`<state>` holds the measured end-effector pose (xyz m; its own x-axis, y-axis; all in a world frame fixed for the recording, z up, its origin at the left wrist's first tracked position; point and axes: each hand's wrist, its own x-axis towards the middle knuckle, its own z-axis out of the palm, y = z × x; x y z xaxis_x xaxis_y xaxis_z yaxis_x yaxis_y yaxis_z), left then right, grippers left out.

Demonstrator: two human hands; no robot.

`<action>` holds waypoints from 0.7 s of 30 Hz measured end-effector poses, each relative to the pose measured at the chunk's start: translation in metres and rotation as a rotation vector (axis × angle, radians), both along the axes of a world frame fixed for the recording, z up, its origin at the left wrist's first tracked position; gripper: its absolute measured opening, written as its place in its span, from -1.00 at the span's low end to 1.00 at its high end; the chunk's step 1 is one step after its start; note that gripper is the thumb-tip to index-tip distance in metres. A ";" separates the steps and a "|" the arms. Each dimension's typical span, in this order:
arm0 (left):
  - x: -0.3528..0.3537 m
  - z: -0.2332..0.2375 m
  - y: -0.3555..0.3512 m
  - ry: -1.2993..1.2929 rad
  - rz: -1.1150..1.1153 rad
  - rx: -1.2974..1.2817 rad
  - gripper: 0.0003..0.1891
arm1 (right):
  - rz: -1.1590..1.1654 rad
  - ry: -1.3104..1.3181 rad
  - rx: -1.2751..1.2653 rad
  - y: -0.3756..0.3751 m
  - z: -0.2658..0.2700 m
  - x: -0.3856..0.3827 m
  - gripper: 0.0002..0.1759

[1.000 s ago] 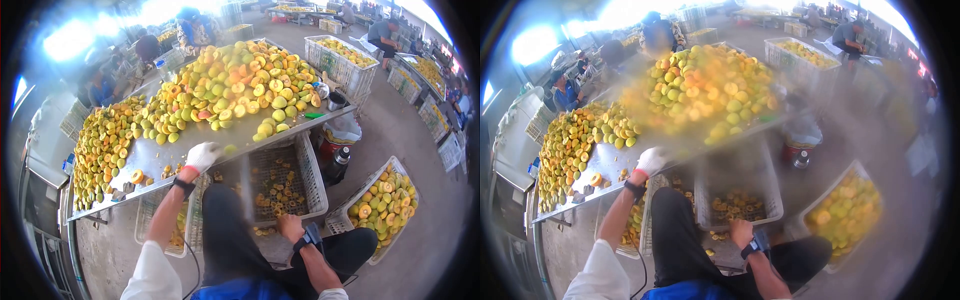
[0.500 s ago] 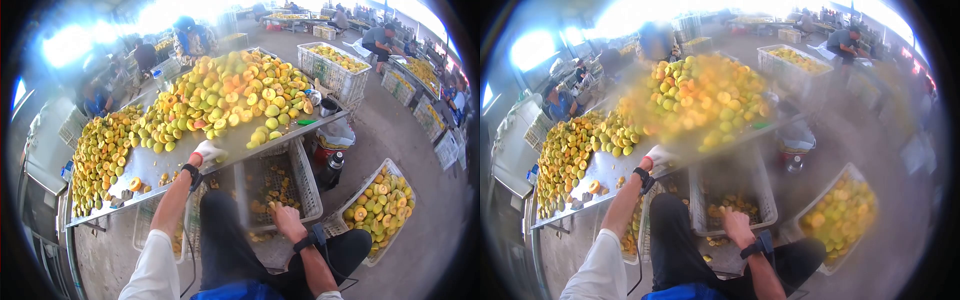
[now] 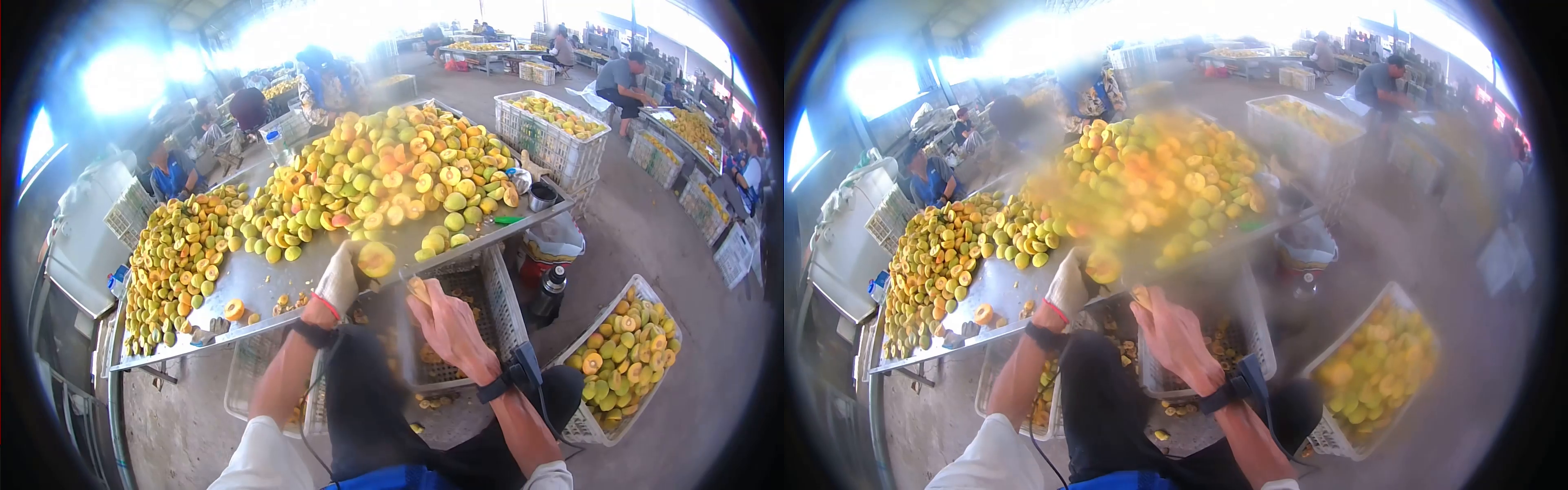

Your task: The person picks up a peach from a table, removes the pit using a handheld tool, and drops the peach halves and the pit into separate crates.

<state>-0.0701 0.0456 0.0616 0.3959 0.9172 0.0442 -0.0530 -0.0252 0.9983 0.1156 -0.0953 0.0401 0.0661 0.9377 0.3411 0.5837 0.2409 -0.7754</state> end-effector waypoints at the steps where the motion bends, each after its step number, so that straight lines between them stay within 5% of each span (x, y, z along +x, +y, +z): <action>1: 0.006 -0.003 -0.003 -0.080 -0.035 -0.142 -0.49 | -0.006 0.002 -0.003 0.001 0.004 0.000 -0.71; 10: 0.069 -0.042 -0.031 -0.383 -0.011 -0.320 -0.53 | -0.148 -0.013 -0.021 0.013 -0.040 0.004 -0.68; 11: 0.077 -0.034 -0.038 -0.380 0.051 -0.371 -0.42 | -0.167 -0.008 -0.018 0.014 -0.047 0.003 -0.68; 21: 0.093 -0.041 -0.056 -0.420 0.210 -0.135 -0.39 | -0.110 0.198 -0.114 0.006 -0.045 -0.014 -0.76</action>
<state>0.0225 -0.0107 0.0210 0.1747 0.9840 0.0357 -0.4599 0.0494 0.8866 0.1018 -0.0893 -0.0049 0.2246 0.9528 0.2042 0.4353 0.0893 -0.8958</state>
